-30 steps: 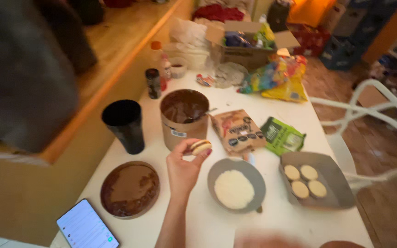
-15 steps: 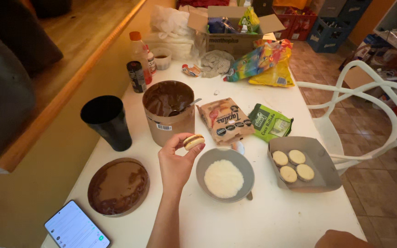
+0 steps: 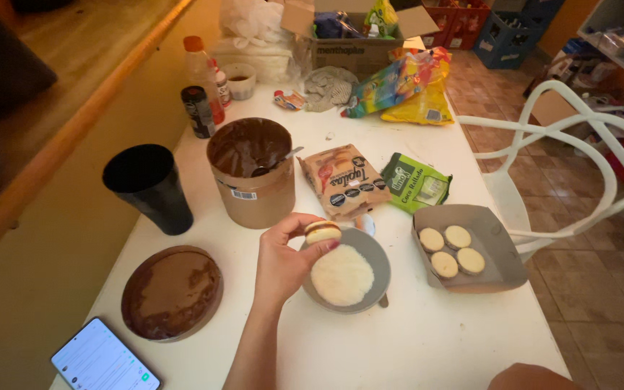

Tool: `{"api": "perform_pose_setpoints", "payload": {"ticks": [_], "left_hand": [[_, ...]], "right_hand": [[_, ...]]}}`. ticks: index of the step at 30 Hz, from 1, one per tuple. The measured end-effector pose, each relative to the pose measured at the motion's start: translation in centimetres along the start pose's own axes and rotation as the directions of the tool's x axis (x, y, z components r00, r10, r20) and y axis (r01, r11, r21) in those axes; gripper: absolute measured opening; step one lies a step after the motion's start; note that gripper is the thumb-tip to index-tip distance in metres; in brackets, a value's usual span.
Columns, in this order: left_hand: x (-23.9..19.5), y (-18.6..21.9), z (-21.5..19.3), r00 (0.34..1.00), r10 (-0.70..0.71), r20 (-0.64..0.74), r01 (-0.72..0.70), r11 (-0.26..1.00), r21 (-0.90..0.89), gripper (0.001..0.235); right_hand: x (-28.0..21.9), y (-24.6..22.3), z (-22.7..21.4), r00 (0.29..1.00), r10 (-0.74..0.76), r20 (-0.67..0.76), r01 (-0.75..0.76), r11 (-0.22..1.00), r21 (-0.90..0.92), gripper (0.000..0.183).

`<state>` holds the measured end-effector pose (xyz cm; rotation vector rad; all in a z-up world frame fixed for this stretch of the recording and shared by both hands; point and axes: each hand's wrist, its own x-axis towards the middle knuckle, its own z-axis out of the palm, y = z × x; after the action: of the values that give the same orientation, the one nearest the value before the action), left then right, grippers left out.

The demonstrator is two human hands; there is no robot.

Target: The person spreads a layer of dulce de leche onto a cookie using a spoon, places a second cookie on top to form a sandwich, and then rolls the edges of the sandwich in shredded coconut in a bowl.

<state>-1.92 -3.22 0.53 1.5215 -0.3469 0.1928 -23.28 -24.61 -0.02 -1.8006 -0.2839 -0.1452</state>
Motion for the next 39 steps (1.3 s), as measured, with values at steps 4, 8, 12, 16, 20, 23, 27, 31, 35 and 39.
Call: {"api": "perform_pose_setpoints", "payload": {"ticks": [4, 8, 12, 16, 20, 23, 27, 31, 35, 39], "left_hand": [[0.1, 0.8, 0.4, 0.973, -0.169, 0.155, 0.159, 0.984, 0.077, 0.045], [-0.1, 0.7, 0.3, 0.965, -0.1, 0.243, 0.076, 0.991, 0.107, 0.049], [0.0, -0.7, 0.2, 0.949, 0.017, 0.314, -0.07, 0.985, 0.157, 0.061], [-0.1, 0.6, 0.0, 0.937, 0.036, 0.346, -0.104, 0.978, 0.179, 0.07], [1.1, -1.2, -1.7, 0.955, 0.075, 0.288, -0.144, 0.963, 0.226, 0.048], [1.7, -3.7, -3.2, 0.994, -0.013, 0.111, -0.028, 0.929, 0.368, 0.031], [1.9, -4.5, -3.6, 0.986, -0.12, 0.115, 0.048, 0.868, 0.494, 0.019], [1.7, -4.1, -3.2, 0.968, -0.202, 0.147, 0.093, 0.838, 0.537, 0.021], [1.5, -2.8, -3.5, 0.956, -0.244, 0.163, 0.121, 0.834, 0.539, 0.021], [1.5, -2.5, -3.6, 0.95, -0.263, 0.168, 0.131, 0.825, 0.549, 0.019]], "right_hand": [[5.1, -1.3, 0.1, 0.998, 0.028, -0.06, -0.031, 0.998, -0.05, 0.036], [14.7, -1.9, -0.4, 0.943, -0.332, 0.011, 0.257, 0.708, -0.658, 0.042], [16.7, 1.3, -0.9, 0.99, -0.128, 0.052, 0.138, 0.894, -0.427, 0.031], [17.7, 3.2, -1.7, 0.999, 0.001, 0.053, 0.021, 0.912, -0.409, 0.022], [19.0, 3.8, -0.5, 0.989, -0.022, 0.146, 0.097, 0.843, -0.528, 0.024], [20.0, 6.3, 1.3, 0.964, 0.013, 0.265, 0.184, 0.687, -0.703, 0.024], [21.0, 7.9, 3.5, 0.926, 0.055, 0.373, 0.291, 0.528, -0.798, 0.03], [21.4, 7.7, 3.9, 0.903, 0.165, 0.397, 0.283, 0.467, -0.838, 0.03], [20.7, 7.8, 2.9, 0.88, 0.281, 0.383, 0.247, 0.417, -0.875, 0.03], [20.6, 5.2, 1.4, 0.87, 0.341, 0.356, 0.198, 0.419, -0.886, 0.028]]}}
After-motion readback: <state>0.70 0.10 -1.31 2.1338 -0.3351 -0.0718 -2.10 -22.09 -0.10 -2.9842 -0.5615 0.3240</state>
